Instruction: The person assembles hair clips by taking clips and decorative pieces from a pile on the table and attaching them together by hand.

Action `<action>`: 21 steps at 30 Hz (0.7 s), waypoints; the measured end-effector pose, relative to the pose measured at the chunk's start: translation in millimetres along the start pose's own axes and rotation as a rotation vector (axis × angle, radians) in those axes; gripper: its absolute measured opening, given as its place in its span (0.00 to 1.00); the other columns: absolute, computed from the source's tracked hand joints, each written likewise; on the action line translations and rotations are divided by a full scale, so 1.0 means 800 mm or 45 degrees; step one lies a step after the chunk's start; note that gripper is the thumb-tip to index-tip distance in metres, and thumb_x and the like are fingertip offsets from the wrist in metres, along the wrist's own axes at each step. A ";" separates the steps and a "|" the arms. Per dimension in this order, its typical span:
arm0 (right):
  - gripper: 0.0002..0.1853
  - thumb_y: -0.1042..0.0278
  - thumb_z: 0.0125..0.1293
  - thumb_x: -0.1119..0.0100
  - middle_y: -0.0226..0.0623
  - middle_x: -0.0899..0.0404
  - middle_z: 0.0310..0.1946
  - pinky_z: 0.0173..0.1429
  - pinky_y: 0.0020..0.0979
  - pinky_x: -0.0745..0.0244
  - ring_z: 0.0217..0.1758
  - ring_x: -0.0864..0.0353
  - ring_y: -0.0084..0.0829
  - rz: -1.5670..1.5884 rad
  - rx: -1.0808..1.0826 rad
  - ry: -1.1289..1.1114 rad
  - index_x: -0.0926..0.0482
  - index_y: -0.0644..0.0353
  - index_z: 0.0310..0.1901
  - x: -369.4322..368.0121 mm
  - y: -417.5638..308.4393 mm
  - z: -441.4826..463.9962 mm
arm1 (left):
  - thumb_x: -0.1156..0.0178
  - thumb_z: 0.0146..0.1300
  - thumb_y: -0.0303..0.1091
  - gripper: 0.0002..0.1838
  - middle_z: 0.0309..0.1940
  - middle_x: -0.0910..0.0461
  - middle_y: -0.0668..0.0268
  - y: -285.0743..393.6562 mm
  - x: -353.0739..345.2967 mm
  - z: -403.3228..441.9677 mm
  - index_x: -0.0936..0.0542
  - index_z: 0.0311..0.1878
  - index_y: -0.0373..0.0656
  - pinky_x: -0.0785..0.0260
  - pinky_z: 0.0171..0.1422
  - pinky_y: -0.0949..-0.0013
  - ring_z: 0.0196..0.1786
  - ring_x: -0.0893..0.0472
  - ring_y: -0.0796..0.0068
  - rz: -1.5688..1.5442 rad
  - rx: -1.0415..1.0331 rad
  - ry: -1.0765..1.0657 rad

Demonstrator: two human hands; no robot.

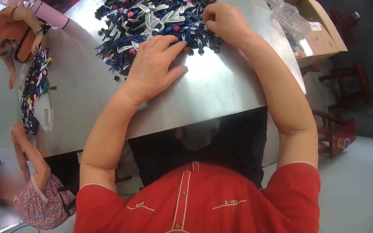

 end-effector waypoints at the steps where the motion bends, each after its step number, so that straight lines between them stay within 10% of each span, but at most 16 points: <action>1: 0.08 0.76 0.58 0.36 0.38 0.20 0.27 0.42 0.29 0.24 0.33 0.20 0.27 -0.012 0.069 0.040 0.17 0.65 0.40 0.001 0.000 0.000 | 0.30 0.54 0.37 0.18 0.48 0.23 0.62 0.000 0.000 0.002 0.18 0.48 0.43 0.33 0.62 0.56 0.56 0.25 0.58 0.005 0.030 0.015; 9: 0.10 0.60 0.64 0.36 0.41 0.13 0.40 0.51 0.38 0.20 0.44 0.14 0.42 -0.694 -0.101 0.718 0.13 0.54 0.43 0.158 0.037 -0.030 | 0.35 0.57 0.29 0.05 0.41 0.23 0.62 -0.019 0.000 -0.001 0.19 0.36 0.42 0.30 0.55 0.55 0.50 0.23 0.58 0.106 0.104 0.087; 14: 0.10 0.62 0.65 0.36 0.40 0.13 0.40 0.51 0.35 0.20 0.44 0.13 0.39 -0.928 -0.715 0.491 0.12 0.54 0.44 0.189 0.082 -0.052 | 0.39 0.58 0.24 0.03 0.42 0.23 0.63 -0.024 -0.004 -0.002 0.19 0.37 0.41 0.30 0.55 0.56 0.50 0.23 0.58 0.160 0.118 0.099; 17: 0.10 0.66 0.65 0.35 0.41 0.13 0.38 0.49 0.32 0.20 0.41 0.13 0.35 -0.425 -0.271 0.592 0.13 0.59 0.45 0.166 0.083 -0.039 | 0.39 0.59 0.26 0.06 0.45 0.22 0.62 -0.028 -0.005 -0.001 0.18 0.40 0.41 0.31 0.57 0.56 0.51 0.23 0.57 0.144 0.124 0.106; 21: 0.09 0.70 0.62 0.34 0.40 0.16 0.35 0.46 0.33 0.22 0.36 0.16 0.34 -0.333 -0.111 -0.067 0.15 0.63 0.42 0.090 0.023 -0.019 | 0.38 0.64 0.38 0.17 0.59 0.23 0.59 0.007 -0.003 0.011 0.19 0.55 0.45 0.40 0.72 0.52 0.66 0.27 0.57 0.050 -0.072 0.058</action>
Point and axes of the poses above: each hand's wrist, its own z-axis towards the middle knuckle, its own x-axis out of the back of the hand, y = z × x, the point moved 4 cm from there along z, towards the middle knuckle
